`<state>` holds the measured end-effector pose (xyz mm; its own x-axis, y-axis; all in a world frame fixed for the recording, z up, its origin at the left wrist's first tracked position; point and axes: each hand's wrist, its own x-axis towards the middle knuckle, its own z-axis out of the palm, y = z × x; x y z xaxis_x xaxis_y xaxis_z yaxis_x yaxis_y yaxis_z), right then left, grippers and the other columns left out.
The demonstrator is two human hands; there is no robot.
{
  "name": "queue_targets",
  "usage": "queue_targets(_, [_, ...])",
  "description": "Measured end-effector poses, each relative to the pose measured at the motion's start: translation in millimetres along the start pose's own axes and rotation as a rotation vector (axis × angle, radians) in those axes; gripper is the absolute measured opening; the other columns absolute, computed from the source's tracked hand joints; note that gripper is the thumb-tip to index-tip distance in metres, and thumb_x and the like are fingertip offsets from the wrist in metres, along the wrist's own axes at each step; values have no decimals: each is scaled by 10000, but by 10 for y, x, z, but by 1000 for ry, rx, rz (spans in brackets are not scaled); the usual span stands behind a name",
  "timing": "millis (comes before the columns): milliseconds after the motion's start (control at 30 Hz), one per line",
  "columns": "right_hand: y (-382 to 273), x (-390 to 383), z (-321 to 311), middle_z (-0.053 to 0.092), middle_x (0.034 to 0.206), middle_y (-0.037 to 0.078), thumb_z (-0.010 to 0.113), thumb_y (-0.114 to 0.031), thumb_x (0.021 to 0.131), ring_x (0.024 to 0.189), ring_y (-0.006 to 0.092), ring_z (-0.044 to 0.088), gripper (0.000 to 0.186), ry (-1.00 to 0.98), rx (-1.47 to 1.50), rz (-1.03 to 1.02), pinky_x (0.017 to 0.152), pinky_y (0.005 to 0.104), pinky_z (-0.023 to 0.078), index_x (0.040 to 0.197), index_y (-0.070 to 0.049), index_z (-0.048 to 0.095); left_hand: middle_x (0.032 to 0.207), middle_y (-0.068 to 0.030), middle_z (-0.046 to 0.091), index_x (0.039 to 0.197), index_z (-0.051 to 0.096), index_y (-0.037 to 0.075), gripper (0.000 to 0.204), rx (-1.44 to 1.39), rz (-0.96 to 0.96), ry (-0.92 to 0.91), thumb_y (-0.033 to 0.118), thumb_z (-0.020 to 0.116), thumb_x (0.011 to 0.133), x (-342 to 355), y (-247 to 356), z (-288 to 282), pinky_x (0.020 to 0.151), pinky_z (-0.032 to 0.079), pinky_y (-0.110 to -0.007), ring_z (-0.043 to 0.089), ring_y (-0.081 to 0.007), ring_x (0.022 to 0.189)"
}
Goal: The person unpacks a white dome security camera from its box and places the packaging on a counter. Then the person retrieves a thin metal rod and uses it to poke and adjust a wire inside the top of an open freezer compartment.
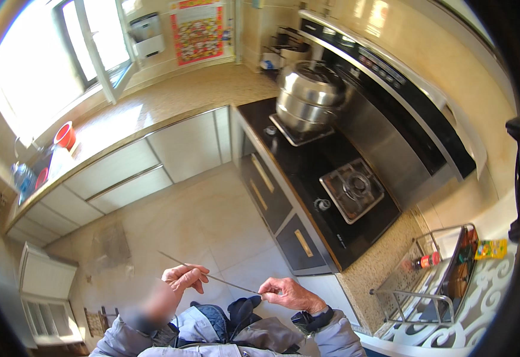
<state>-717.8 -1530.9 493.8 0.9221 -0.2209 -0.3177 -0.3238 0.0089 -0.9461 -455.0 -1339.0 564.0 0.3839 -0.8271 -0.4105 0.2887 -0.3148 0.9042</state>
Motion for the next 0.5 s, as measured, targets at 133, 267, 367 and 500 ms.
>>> queue_targets(133, [-135, 379, 435, 725, 1049, 108, 693, -86, 948, 936, 172, 687, 266, -79, 385, -10, 846, 325, 558, 1202, -14, 656, 899, -133, 725, 1053, 693, -39, 281, -228, 90, 220, 217, 581, 1030, -400, -184, -572, 728, 558, -301, 674, -172, 721])
queue_targets(267, [-378, 798, 1120, 715, 1145, 166, 652, -17, 941, 956, 228, 694, 303, -118, 653, -161, 820, 370, 576, 1244, -20, 644, 907, -129, 725, 1049, 685, -4, 237, -520, 153, 393, 206, 577, 1030, -918, -389, -1353, 713, 568, -310, 669, -164, 716])
queue_targets(367, [-609, 1213, 1919, 700, 1199, 187, 605, -61, 993, 961, 221, 677, 307, -188, 680, -222, 841, 359, 568, 1295, -9, 614, 945, -130, 729, 1071, 679, -4, 231, -640, 219, 426, 198, 573, 1035, -1409, -636, -1893, 716, 571, -312, 671, -160, 732])
queue_targets(500, [-877, 1743, 2985, 702, 1191, 198, 572, -155, 1045, 950, 226, 683, 288, -321, 682, -202, 828, 361, 570, 1280, 3, 623, 984, -135, 726, 1128, 672, -11, 251, -726, 255, 486, 197, 559, 1045, -2078, -994, -2428, 722, 578, -324, 667, -174, 741])
